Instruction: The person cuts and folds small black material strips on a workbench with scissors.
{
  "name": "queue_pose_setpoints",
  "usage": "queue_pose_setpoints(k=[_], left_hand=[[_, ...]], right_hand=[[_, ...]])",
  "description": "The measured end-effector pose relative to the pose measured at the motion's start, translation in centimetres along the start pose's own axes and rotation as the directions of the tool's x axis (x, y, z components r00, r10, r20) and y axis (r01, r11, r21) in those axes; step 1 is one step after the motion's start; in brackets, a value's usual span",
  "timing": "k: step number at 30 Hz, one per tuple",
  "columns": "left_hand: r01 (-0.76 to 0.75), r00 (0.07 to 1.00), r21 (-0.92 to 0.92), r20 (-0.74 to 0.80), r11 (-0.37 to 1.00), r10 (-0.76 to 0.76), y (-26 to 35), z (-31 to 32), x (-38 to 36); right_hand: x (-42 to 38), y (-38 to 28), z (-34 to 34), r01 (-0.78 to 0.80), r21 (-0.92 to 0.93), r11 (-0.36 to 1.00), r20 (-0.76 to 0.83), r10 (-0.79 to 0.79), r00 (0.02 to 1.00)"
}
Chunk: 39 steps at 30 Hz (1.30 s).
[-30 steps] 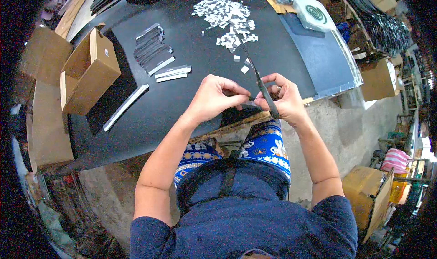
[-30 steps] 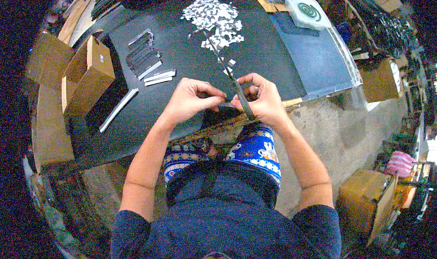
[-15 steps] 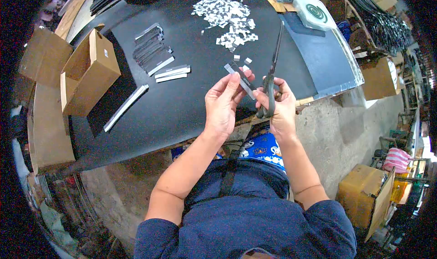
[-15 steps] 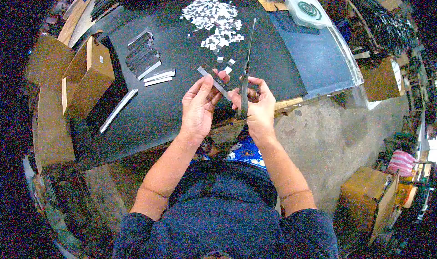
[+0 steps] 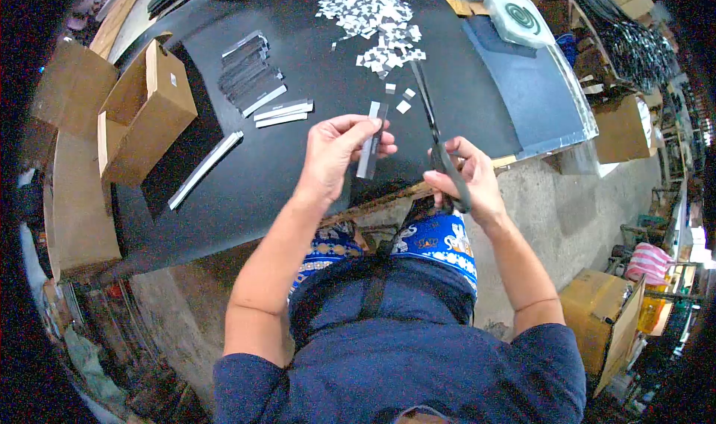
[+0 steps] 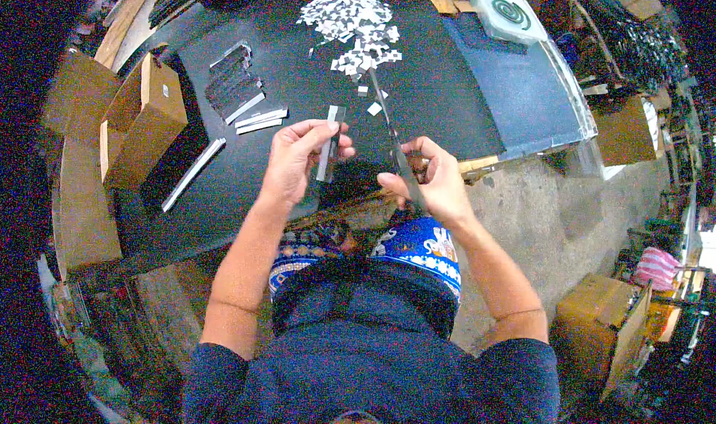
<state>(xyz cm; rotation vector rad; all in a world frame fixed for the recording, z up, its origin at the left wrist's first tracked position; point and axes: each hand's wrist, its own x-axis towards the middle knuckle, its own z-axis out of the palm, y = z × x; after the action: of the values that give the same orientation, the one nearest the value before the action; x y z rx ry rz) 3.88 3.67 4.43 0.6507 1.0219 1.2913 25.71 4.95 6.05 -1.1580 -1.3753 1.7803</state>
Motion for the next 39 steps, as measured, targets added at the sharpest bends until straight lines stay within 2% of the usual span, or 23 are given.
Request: queue_pose_setpoints(k=[2,4,5,8,10,13,15,30,39], left_hand=[[0.056,0.998,0.084,0.026,0.995,-0.058,1.1,-0.7,-0.4],[0.090,0.993,0.117,0.068,0.989,-0.099,1.7,-1.4,-0.5],[0.117,0.985,0.149,0.113,0.982,-0.134,1.8,-1.5,-0.6],[0.158,0.967,0.232,0.159,0.960,-0.198,2.4,-1.3,-0.8],[0.157,0.966,0.247,0.162,0.956,-0.200,2.4,-1.0,-1.0],[0.156,0.951,0.258,0.223,0.953,-0.216,2.5,-1.0,-1.0],[0.174,0.938,0.259,0.249,0.950,-0.240,2.7,-0.9,-1.0],[0.199,0.914,0.265,0.296,0.943,-0.276,2.8,-1.2,-0.7],[0.213,0.903,0.283,0.310,0.935,-0.299,2.8,-1.0,0.1]], right_hand=[[-0.7,-0.8,-0.4,-0.025,-0.040,0.999,0.017,0.026,1.000],[-1.1,-1.2,-0.7,-0.063,-0.174,0.983,0.191,0.097,0.977],[-1.4,-1.7,-0.6,-0.139,-0.243,0.960,0.187,0.187,0.964],[-1.5,-1.0,-0.3,-0.091,-0.261,0.961,0.245,0.157,0.957],[-1.4,-1.1,-0.1,-0.122,-0.262,0.957,0.243,0.187,0.952],[-1.3,-1.2,0.1,-0.102,-0.192,0.976,0.248,0.149,0.957],[-1.4,-1.6,0.1,-0.163,-0.192,0.968,0.247,0.208,0.947],[-1.2,-1.6,-0.1,-0.118,-0.264,0.957,0.250,0.186,0.950],[-1.3,-2.2,0.0,-0.133,-0.233,0.963,0.233,0.188,0.954]])
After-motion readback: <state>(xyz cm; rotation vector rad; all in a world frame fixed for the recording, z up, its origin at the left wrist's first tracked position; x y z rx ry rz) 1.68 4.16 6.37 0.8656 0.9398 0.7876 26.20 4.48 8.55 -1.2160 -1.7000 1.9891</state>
